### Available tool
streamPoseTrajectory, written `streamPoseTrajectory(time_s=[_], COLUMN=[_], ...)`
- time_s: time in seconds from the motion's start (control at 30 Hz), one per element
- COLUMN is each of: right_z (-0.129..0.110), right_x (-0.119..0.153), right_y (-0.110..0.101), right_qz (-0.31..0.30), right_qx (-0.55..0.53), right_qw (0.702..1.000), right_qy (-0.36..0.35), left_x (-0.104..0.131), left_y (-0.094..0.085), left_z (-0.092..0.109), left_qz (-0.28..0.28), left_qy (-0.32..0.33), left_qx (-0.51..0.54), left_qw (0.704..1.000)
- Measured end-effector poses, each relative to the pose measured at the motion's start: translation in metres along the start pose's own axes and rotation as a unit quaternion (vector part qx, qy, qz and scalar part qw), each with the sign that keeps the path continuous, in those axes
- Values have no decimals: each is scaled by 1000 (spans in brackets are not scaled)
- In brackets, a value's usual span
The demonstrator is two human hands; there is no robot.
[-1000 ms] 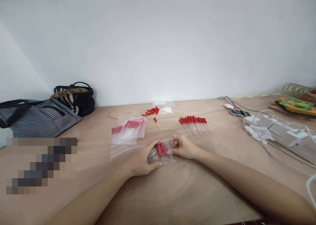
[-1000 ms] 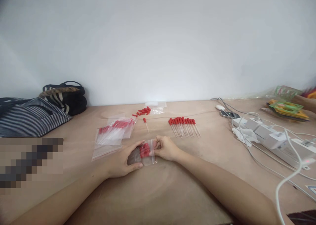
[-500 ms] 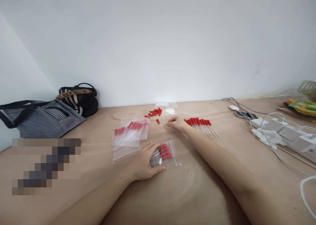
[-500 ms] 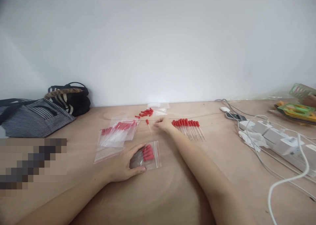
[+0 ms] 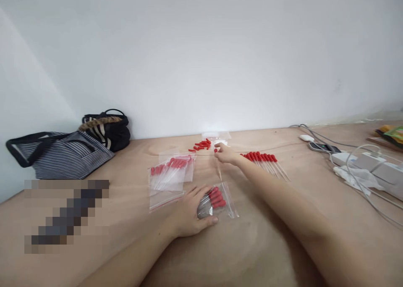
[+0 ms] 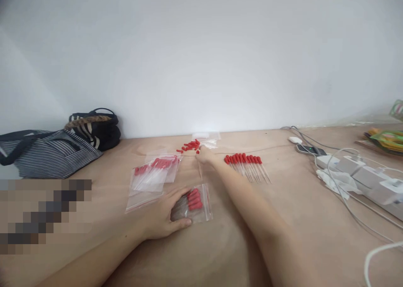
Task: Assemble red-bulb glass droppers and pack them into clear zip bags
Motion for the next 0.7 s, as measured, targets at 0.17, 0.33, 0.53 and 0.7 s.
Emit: streamPoseTrajectory(time_s=[0.17, 0.33, 0.53, 0.7], right_z=[30, 52, 43, 41], right_x=[62, 117, 140, 148], right_y=[-45, -46, -19, -16], right_qz=[26, 118, 124, 2], right_qx=[-113, -337, -458, -416], right_qw=[993, 934, 879, 906], right_qy=[-11, 3, 52, 79], left_x=[-1, -3, -3, -3], left_y=[0, -2, -4, -2], left_z=[0, 3, 4, 3], left_qz=[7, 7, 8, 12], left_qy=[5, -4, -12, -5], left_qx=[-1, 3, -5, 0], left_qw=[1000, 1000, 1000, 1000])
Point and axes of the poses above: each hand's wrist, its own x-axis away from the middle knuckle, its own y-axis out of the palm, z = x × y, the point moved 2 cm from there along -x, towards the middle knuckle, and after that the axes turned 4 degrees about -x, right-handed, at the moved point
